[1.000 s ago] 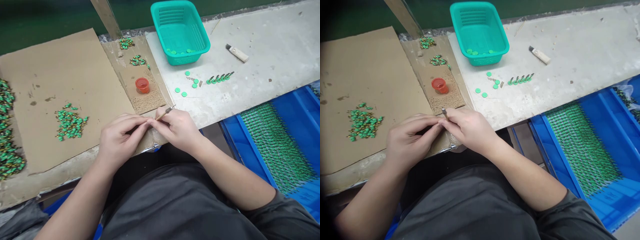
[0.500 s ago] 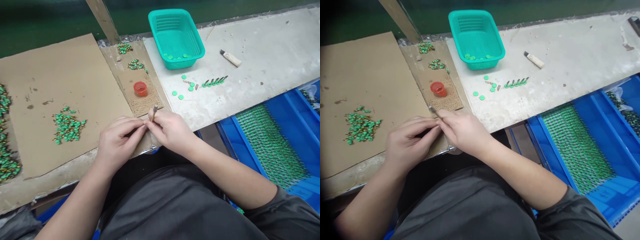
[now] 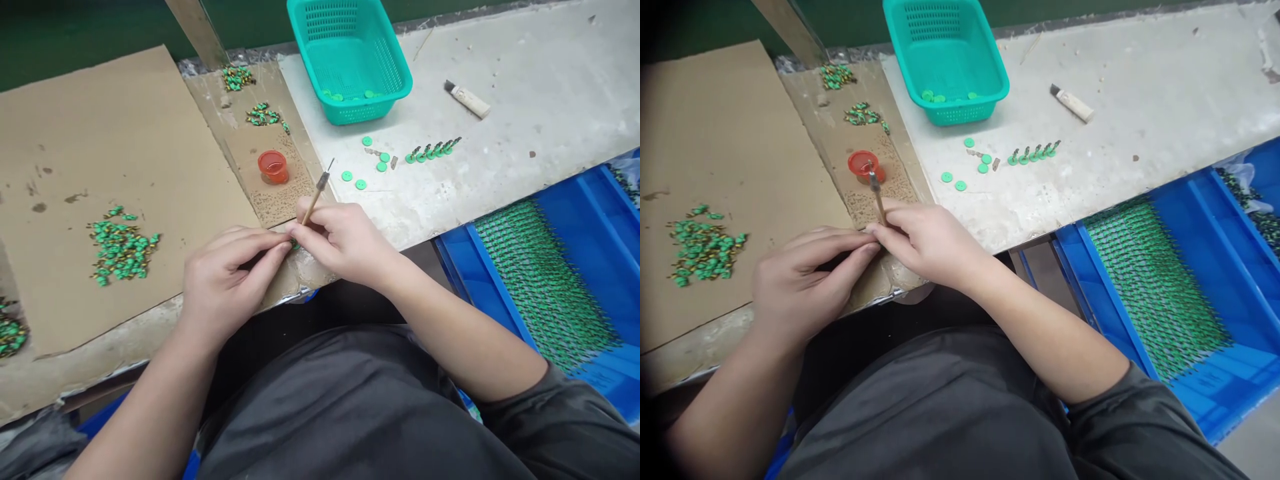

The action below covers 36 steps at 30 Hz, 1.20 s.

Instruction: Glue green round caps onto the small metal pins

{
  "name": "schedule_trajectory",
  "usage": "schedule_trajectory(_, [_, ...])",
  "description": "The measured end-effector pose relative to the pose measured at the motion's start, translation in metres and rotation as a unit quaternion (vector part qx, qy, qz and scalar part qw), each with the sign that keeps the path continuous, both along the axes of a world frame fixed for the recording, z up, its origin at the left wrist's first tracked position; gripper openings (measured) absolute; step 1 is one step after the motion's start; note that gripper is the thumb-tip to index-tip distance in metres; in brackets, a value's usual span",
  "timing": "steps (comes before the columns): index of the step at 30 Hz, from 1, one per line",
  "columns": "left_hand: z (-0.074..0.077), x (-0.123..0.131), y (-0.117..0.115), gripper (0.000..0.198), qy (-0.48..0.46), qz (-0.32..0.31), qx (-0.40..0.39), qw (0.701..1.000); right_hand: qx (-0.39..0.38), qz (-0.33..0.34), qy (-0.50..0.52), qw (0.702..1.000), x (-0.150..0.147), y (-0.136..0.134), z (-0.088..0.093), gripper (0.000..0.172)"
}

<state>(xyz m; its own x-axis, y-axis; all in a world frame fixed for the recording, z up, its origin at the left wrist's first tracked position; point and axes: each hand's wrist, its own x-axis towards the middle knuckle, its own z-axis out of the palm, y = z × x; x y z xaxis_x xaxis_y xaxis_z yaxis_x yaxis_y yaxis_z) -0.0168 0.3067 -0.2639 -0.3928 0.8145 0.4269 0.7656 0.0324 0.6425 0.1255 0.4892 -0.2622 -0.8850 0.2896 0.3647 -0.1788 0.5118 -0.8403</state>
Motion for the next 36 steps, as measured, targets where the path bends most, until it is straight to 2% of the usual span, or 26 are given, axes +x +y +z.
schedule_trajectory(15, [-0.003, 0.0, -0.001, 0.011, 0.018, -0.019, 0.012, 1.0, -0.01, -0.016, -0.017, 1.0, -0.001, -0.003, -0.003, 0.037])
schedule_trajectory(26, [-0.006, -0.003, -0.002, 0.012, 0.023, -0.012, 0.012, 1.0, 0.024, -0.013, -0.021, 0.999, 0.001, -0.003, -0.001, 0.038])
schedule_trajectory(31, [-0.006, -0.003, -0.002, 0.01, 0.028, -0.007, 0.013, 0.999, 0.066, -0.009, -0.002, 0.998, 0.0, -0.008, -0.002, 0.03])
schedule_trajectory(36, [-0.002, -0.002, -0.003, 0.014, 0.009, 0.004, 0.0, 1.0, 0.122, -0.025, -0.05, 0.991, 0.0, -0.017, 0.001, 0.023])
